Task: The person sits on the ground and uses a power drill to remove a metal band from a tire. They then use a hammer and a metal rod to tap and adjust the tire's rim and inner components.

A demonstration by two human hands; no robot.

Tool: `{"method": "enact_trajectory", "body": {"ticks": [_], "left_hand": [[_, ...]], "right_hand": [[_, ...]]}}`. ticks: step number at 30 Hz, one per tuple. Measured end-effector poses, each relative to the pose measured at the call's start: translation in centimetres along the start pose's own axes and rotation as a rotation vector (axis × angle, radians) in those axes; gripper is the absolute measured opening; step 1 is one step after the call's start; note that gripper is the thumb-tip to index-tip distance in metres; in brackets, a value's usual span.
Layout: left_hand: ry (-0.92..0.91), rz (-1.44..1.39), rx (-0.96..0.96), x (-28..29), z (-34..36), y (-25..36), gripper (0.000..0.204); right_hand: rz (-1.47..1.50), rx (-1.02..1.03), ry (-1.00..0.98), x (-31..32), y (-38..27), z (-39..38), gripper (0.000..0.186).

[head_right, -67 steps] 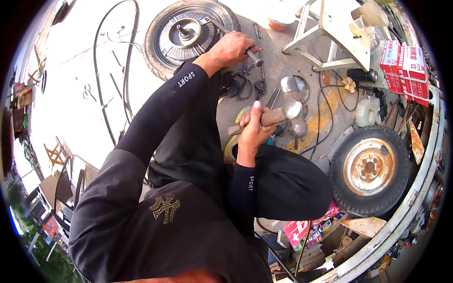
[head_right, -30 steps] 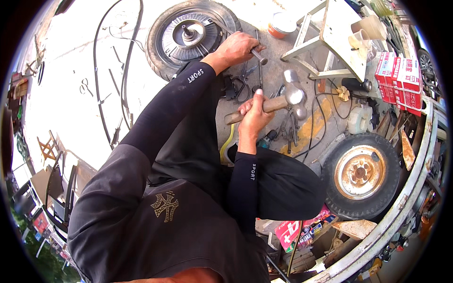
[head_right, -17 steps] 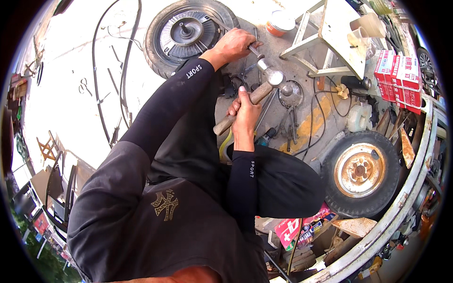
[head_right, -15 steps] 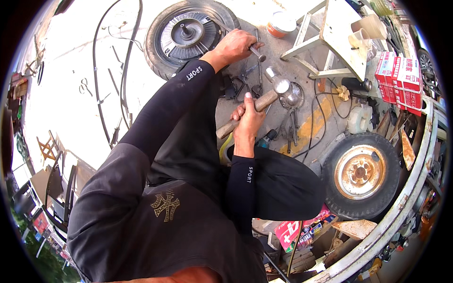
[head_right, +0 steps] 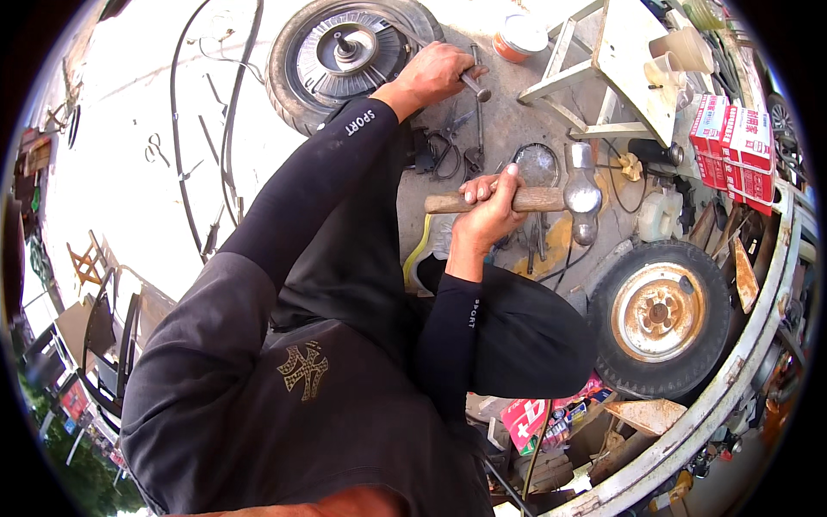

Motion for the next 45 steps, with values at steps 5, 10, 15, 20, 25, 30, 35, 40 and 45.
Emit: {"method": "enact_trajectory", "body": {"ticks": [5, 10, 15, 20, 25, 30, 35, 40, 45], "left_hand": [[-0.106, -0.002, 0.028, -0.9, -0.7, -0.3, 0.028], [-0.054, -0.01, 0.025, -0.2, -0.7, -0.3, 0.031], [-0.087, 0.004, 0.007, -0.6, -0.4, -0.5, 0.032], [-0.144, 0.042, -0.015, -0.3, -0.5, 0.3, 0.035], [-0.263, 0.084, -0.197, -1.0, -2.5, 3.8, 0.039], [-0.417, 0.076, -0.311, 0.2, -5.0, 6.3, 0.04], [-0.495, 0.009, -0.364, 3.6, -7.4, 6.4, 0.035], [-0.506, 0.062, -0.318, 8.4, -10.9, 6.2, 0.026], [-0.571, 0.054, 0.02, 13.9, -16.3, 6.6, 0.021]], "right_hand": [[-0.136, -0.435, -0.082, -1.8, 2.9, -0.9, 0.03], [0.009, -0.058, 0.013, -0.6, -0.4, -1.3, 0.031], [-0.185, -0.298, -0.05, -2.1, 2.9, 0.0, 0.027], [-0.032, -0.158, 0.033, -0.2, 1.5, -2.2, 0.031], [-0.09, -0.076, 0.06, 1.5, -1.4, -1.5, 0.037], [-0.106, -0.094, 0.051, 3.3, 0.9, -3.7, 0.037], [-0.092, -0.088, 0.014, 1.7, 0.6, -4.6, 0.038], [-0.061, -0.123, -0.01, 0.5, 0.6, -5.3, 0.038], [-0.064, -0.219, -0.047, -0.6, 1.8, -6.1, 0.037]]}}
Point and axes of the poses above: each hand's wrist, its own z-axis towards the middle knuckle, its own x-axis out of the back of the hand, y = z × x, the point moved 2 cm from there along z, towards the middle knuckle, and after that the axes turned 7 degrees about -y, right-handed, at the moved point
